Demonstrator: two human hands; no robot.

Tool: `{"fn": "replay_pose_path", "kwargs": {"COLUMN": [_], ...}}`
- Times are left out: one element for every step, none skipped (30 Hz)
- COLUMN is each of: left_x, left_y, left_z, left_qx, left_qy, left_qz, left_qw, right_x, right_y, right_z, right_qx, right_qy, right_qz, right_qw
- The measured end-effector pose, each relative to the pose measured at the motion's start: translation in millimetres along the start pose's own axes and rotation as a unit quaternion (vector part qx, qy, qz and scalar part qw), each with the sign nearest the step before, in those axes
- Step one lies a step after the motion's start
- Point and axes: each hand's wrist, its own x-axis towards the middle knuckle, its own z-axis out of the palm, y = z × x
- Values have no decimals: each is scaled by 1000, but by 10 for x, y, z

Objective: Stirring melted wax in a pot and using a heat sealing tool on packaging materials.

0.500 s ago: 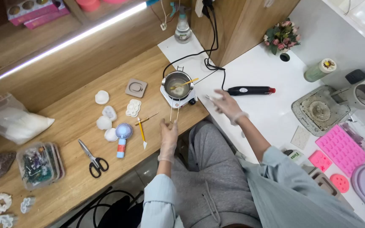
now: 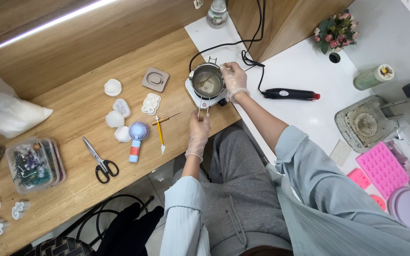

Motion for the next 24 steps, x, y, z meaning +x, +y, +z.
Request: {"fn": "replay_pose_path", "kwargs": {"left_x": [1,28,54,36,18,9,18,4,-9,4,16,7,-20,-21,-21,-44,-67,-84,-64,-41,-19,2,25,42], "left_y": [-16,-22,-27,-14,-2,18,2,-27,-55,-44,-33,-34,15,81,146,197,247,303,257,214,173,141,110,79], "left_z": [-3,-9,-14,-39,-60,-64,-65,-67,-72,-78,-89,-103,-96,-96,-95,-98,-100,-90,-63,-56,-53,-50,-49,-39], "left_qx": [0,-11,-21,-20,-1,18,19,38,57,59,55,52,52,47,43,43,35,27,27,26,25,26,44,62], "left_qy": [-2,-10,-17,-20,-23,-26,-31,-29,-28,-31,-31,-30,-33,-33,-33,-36,-37,-38,-41,-38,-35,-35,-27,-19], "left_qz": [-3,-8,-13,-16,-19,-21,-22,-12,-2,-3,3,7,4,-14,-33,-35,-52,-68,-70,-56,-42,-42,-27,-12], "left_qw": [1000,1000,1000,999,1000,999,999,999,998,998,998,998,998,998,998,998,997,997,996,997,998,998,998,998], "right_x": [18,52,88,57,30,16,12,-12,-35,-31,-29,-44,-37,-13,12,29,46,69,45,17,-13,-25,-38,-51], "right_y": [-24,-60,-96,-170,-243,-320,-357,-378,-400,-429,-460,-479,-463,-466,-469,-388,-304,-228,-239,-258,-280,-299,-321,-340], "right_z": [14,36,56,60,60,45,40,25,12,-3,-16,-27,-48,-55,-64,-78,-95,-122,-143,-143,-139,-151,-163,-184], "right_qx": [-2,-5,-7,-8,-44,-79,-80,-147,-213,-213,-233,-253,-254,-266,-278,-279,-228,-176,-178,-142,-106,-105,-123,-140], "right_qy": [1,-17,-35,-33,-68,-103,-99,-92,-85,-83,-95,-109,-109,-142,-175,-174,-173,-169,-168,-204,-239,-239,-224,-209], "right_qz": [3,-26,-55,-52,-100,-147,-144,-183,-220,-217,-239,-260,-256,-243,-229,-225,-257,-290,-287,-230,-171,-170,-201,-230], "right_qw": [1000,1000,998,998,992,981,981,968,948,949,938,925,926,922,916,917,923,925,926,941,950,950,946,940]}}
